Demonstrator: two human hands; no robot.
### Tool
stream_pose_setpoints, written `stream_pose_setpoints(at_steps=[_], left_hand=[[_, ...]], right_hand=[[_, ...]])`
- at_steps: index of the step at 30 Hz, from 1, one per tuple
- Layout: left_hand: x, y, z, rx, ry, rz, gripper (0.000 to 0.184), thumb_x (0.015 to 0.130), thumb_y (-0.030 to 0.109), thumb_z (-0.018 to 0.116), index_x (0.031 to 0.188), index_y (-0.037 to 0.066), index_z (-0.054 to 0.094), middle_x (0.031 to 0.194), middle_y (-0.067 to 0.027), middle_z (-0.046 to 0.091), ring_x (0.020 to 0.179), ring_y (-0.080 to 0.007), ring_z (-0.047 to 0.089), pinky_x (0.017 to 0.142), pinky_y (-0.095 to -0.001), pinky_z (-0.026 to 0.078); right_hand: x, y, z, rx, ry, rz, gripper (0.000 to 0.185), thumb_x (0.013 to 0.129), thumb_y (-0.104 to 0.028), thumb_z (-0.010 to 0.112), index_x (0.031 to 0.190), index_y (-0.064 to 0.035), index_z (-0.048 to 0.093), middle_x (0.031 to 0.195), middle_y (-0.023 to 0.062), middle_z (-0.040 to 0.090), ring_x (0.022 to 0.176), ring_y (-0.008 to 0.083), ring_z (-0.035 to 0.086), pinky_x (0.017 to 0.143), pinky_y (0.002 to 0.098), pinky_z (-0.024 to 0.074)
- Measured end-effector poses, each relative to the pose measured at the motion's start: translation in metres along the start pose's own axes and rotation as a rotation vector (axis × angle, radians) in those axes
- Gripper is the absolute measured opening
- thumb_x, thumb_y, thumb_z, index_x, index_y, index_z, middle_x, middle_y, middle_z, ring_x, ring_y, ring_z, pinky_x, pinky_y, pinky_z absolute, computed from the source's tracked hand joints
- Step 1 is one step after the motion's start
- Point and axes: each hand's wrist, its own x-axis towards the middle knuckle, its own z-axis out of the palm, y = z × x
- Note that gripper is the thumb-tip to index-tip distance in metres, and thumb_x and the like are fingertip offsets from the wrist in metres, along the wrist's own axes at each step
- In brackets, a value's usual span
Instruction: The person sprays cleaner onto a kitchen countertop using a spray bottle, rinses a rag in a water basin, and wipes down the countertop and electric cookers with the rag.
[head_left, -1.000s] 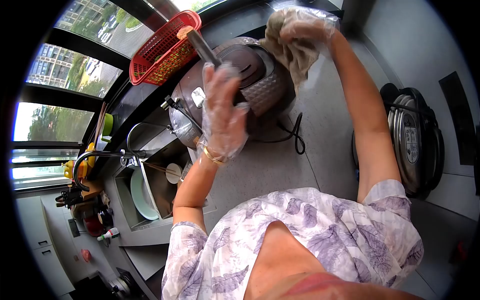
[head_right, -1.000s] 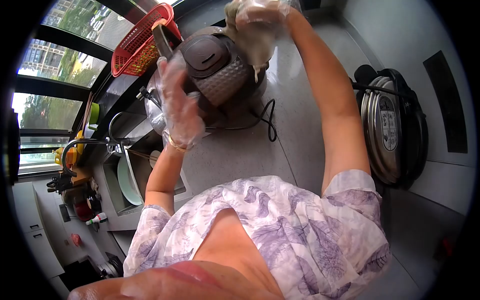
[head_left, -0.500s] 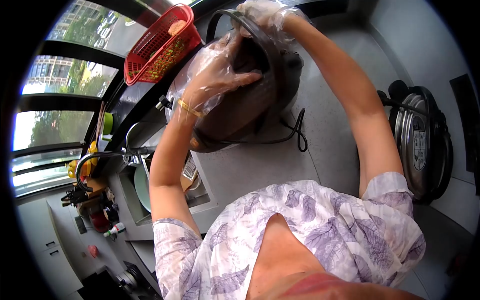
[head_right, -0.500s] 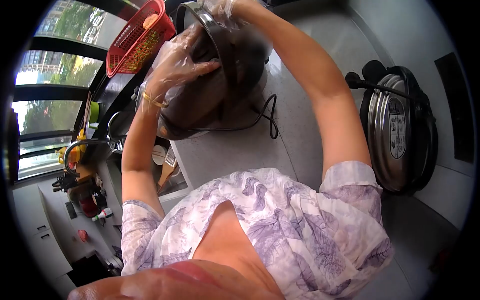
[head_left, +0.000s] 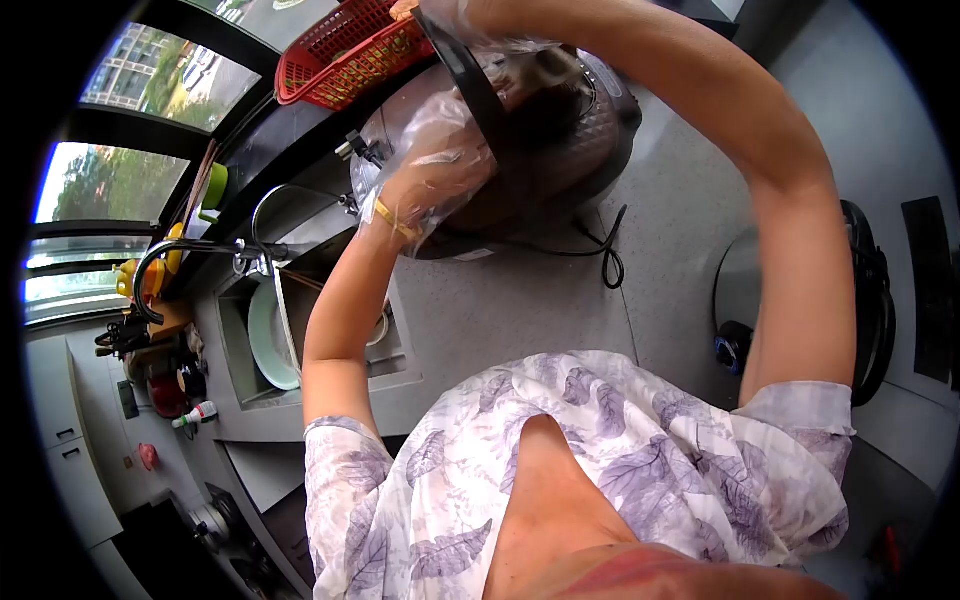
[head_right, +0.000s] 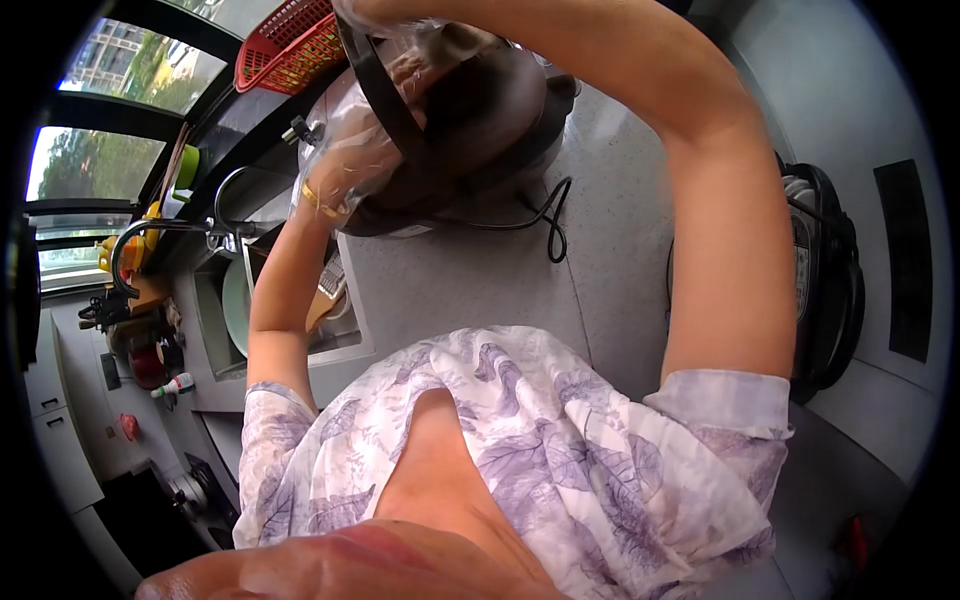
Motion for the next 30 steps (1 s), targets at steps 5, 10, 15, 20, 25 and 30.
stream_pose_setpoints(at_steps=[5, 10, 15, 20, 25, 30], left_hand=[[0.024, 0.025, -0.003, 0.549, -0.055, 0.281, 0.052, 0.08, 0.046, 0.062, 0.106, 0.001, 0.061, 0.096, -0.0182, 0.064, 0.089, -0.0321, 0.062, 0.08, -0.0384, 0.048], [0.022, 0.043, -0.002, 0.845, -0.106, 0.061, 0.033, 0.081, 0.032, 0.06, 0.103, 0.008, 0.063, 0.079, -0.0122, 0.066, 0.07, -0.0305, 0.064, 0.066, -0.0425, 0.049], [0.006, 0.008, -0.019, 0.712, 0.06, 0.127, 0.02, 0.084, 0.02, 0.057, 0.096, 0.007, 0.065, 0.076, -0.0157, 0.063, 0.071, -0.035, 0.061, 0.059, -0.0413, 0.045], [0.004, 0.006, -0.007, 0.352, 0.234, 0.098, 0.017, 0.083, 0.01, 0.055, 0.097, 0.002, 0.062, 0.084, -0.0172, 0.063, 0.076, -0.0352, 0.06, 0.064, -0.0401, 0.046], [-0.008, 0.018, -0.006, 0.209, 0.275, 0.109, 0.038, 0.08, -0.001, 0.047, 0.117, 0.0, 0.052, 0.096, -0.0181, 0.065, 0.081, -0.0352, 0.062, 0.07, -0.0405, 0.05], [-0.034, 0.032, -0.004, 0.504, 0.452, 0.137, 0.06, 0.077, -0.01, 0.047, 0.135, 0.005, 0.037, 0.128, -0.0184, 0.051, 0.098, -0.0365, 0.062, 0.078, -0.038, 0.053]], right_hand=[[0.003, -0.017, -0.002, 0.282, 0.03, 0.37, 0.036, 0.078, -0.014, 0.064, 0.109, 0.0024, 0.06, 0.125, 0.0228, 0.051, 0.113, 0.0404, 0.051, 0.073, 0.0668, 0.0443], [-0.016, -0.003, -0.015, 0.467, -0.081, 0.428, 0.042, 0.073, -0.01, 0.07, 0.111, 0.0024, 0.059, 0.128, 0.0187, 0.048, 0.115, 0.0433, 0.048, 0.07, 0.071, 0.0426], [-0.016, 0.018, -0.008, -0.038, -0.112, -0.095, 0.036, 0.063, -0.013, 0.08, 0.096, -0.0056, 0.07, 0.098, 0.0136, 0.067, 0.092, 0.0274, 0.064, 0.071, 0.0458, 0.0554], [-0.031, 0.018, -0.033, 0.037, -0.182, 0.026, 0.033, 0.064, -0.015, 0.081, 0.094, -0.007, 0.071, 0.092, 0.0121, 0.069, 0.087, 0.0236, 0.066, 0.071, 0.0412, 0.0563], [-0.028, 0.003, -0.026, -0.074, -0.246, 0.22, 0.039, 0.066, -0.015, 0.08, 0.102, -0.0084, 0.067, 0.104, 0.0122, 0.066, 0.098, 0.0235, 0.062, 0.079, 0.0459, 0.053], [-0.036, -0.028, -0.011, -0.031, -0.03, 0.599, 0.048, 0.069, -0.014, 0.077, 0.114, -0.0115, 0.061, 0.12, 0.0079, 0.058, 0.111, 0.0265, 0.054, 0.09, 0.0528, 0.0452]])
